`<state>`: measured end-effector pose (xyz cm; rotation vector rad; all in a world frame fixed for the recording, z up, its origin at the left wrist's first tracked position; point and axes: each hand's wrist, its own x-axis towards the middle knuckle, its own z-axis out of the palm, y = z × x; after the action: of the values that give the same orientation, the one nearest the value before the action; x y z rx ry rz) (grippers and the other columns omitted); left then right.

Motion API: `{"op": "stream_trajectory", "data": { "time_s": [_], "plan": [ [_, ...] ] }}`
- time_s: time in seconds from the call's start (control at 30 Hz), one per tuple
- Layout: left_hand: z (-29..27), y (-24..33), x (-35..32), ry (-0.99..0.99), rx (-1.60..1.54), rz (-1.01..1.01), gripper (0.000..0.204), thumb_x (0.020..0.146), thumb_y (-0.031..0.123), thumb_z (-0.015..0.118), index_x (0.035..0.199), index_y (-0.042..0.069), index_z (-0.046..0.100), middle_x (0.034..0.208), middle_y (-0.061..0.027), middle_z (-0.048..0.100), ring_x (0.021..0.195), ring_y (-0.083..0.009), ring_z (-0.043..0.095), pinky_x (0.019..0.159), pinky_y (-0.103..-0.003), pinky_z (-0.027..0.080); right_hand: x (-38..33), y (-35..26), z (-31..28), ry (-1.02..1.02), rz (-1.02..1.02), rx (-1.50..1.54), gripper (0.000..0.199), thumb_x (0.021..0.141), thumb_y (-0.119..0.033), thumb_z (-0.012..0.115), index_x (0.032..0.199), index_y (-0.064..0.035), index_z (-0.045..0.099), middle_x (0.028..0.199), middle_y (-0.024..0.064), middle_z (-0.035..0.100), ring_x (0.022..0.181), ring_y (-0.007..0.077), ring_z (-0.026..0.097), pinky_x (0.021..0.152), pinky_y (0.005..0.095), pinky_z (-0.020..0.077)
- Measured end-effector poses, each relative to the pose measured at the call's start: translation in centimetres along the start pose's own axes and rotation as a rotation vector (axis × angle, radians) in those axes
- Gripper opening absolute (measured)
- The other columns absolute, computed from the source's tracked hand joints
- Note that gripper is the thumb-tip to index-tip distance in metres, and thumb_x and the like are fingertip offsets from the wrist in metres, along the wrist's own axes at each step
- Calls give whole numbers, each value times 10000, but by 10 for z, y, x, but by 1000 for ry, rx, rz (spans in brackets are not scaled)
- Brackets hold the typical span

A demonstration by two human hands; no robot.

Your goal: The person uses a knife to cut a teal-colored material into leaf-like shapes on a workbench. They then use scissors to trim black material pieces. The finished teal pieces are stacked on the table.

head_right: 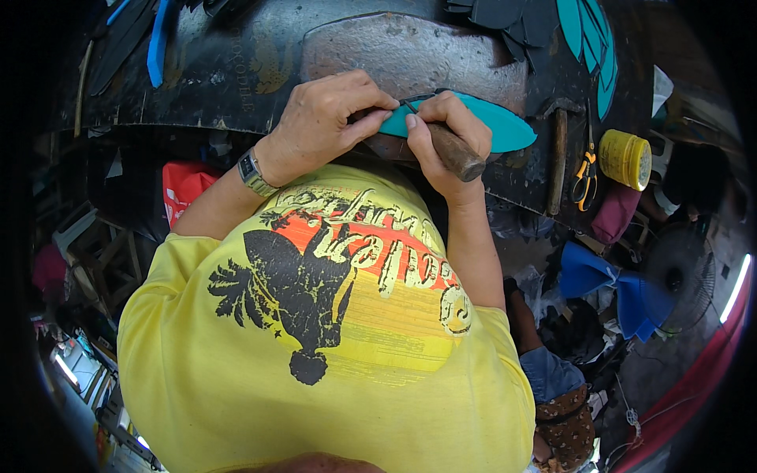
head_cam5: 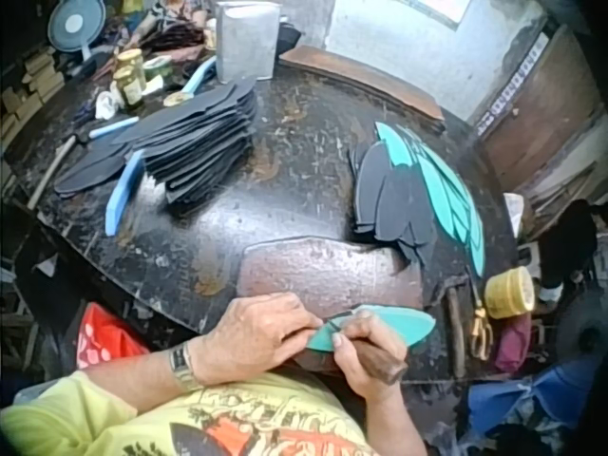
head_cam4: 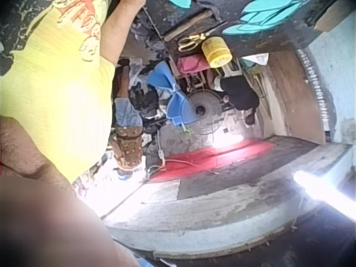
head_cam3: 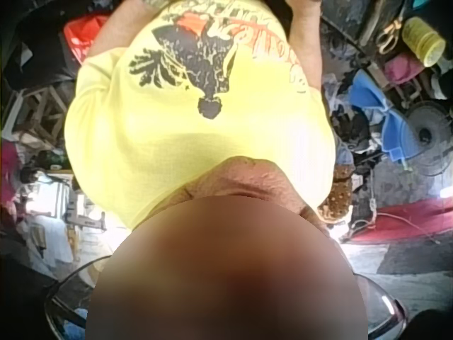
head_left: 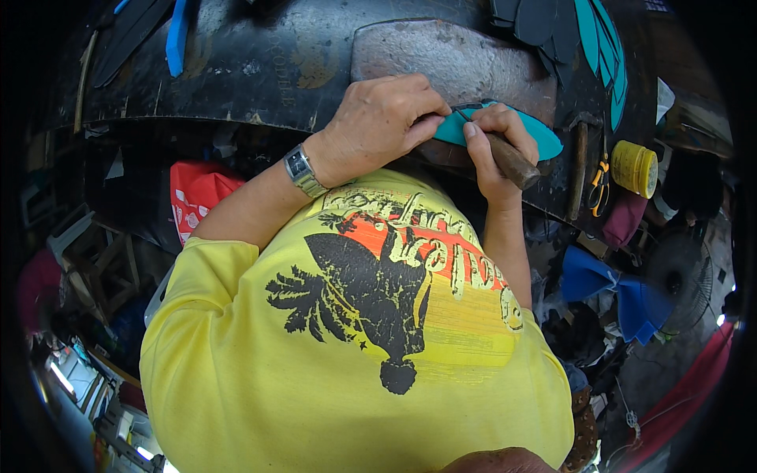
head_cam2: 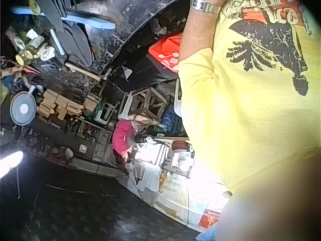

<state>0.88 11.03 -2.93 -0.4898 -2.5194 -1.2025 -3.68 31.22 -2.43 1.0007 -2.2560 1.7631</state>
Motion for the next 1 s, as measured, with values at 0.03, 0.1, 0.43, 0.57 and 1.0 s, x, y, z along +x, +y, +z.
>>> {"op": "stream_trajectory", "data": {
  "time_s": [0.03,0.1,0.43,0.57,1.0],
  "plan": [
    [0,0,0,0,0,1,144,852,142,751,989,98,735,894,-58,681,773,-251,695,663,-339,554,0,0,0,-8,-5,1,127,793,61,713,804,5,600,737,80,630,624,173,568,607,289,467],
    [0,0,0,1,2,4,144,854,143,751,990,99,735,893,-57,680,770,-250,695,661,-338,553,1,0,0,-21,-17,-9,125,791,59,713,802,4,602,737,83,634,625,175,573,608,289,469],
    [-4,10,-3,-20,-1,-105,161,854,177,751,984,86,728,899,-70,683,774,-256,695,681,-363,556,2,-3,5,-21,-40,-136,141,773,36,715,773,-7,580,714,102,615,600,226,592,593,307,475],
    [-9,10,-4,-47,-9,-150,208,852,140,761,1047,76,727,926,-81,699,751,-237,701,661,-325,554,3,-4,9,35,-17,-197,146,781,31,712,771,-11,572,699,103,590,595,230,588,568,318,461],
    [-7,6,0,-32,58,-58,198,873,157,728,1065,111,725,868,-65,656,745,-258,683,652,-357,547,-2,-5,16,101,-52,-253,142,805,41,697,797,-7,564,708,92,580,587,216,566,565,311,453]
  ]
}}
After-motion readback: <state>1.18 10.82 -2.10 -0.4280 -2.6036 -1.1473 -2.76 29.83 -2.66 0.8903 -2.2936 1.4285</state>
